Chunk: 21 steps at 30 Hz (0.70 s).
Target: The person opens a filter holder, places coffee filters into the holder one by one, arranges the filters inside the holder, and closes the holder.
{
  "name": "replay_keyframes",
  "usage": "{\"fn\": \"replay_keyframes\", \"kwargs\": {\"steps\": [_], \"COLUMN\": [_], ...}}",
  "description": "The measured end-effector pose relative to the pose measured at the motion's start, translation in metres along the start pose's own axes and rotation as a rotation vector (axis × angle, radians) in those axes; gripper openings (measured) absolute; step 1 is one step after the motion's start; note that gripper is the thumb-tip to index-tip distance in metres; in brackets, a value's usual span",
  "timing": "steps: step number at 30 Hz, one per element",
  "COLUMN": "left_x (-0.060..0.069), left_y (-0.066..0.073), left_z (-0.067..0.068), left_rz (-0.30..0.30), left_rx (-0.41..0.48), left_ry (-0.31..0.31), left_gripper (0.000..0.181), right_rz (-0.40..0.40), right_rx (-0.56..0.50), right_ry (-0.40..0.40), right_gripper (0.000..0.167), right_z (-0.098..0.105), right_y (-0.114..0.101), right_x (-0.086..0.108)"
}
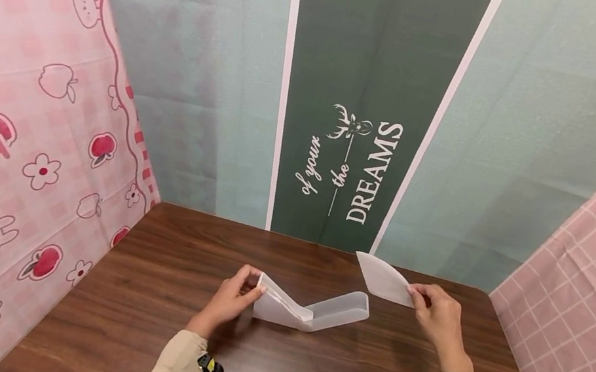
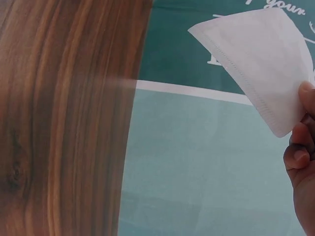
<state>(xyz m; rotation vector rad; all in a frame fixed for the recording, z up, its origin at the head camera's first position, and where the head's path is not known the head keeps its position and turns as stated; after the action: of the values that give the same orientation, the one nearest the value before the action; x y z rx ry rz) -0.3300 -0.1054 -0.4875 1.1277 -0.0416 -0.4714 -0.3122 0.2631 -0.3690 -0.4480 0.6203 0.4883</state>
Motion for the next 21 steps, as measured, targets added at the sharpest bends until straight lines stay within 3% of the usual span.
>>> {"fn": "replay_keyframes", "kwargs": {"steps": [14,21], "left_x": [-0.001,-0.001], "left_y": [-0.003,0.004], "left_z": [-0.001,0.000], "left_rz": [0.031,-0.017], "left_rx": [-0.014,-0.041], "left_ry": [-0.013,0.024], "left_gripper": [0.025,0.023], "right_rz": [0.039,0.004], "right_rx": [-0.030,-0.141], "right_ry": [0.050,0.026], "right_gripper": [0.016,0.017], "right_z": [0.001,-0.003], "right_y": [-0.020,-0.024], "right_x": [-0.010,-0.016]}}
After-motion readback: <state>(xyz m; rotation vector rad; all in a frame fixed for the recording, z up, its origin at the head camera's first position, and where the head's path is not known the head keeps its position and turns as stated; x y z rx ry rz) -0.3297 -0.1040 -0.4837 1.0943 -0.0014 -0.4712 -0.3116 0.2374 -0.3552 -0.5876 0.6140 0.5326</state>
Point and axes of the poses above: each hand's wrist, its own x-axis away from the middle knuckle, its own z-axis out of the back of the hand, y = z × x, the point moved 10 cm from there along -x, towards the middle knuckle, and after that the axes turned 12 degrees about -y, right-handed, at the moved point
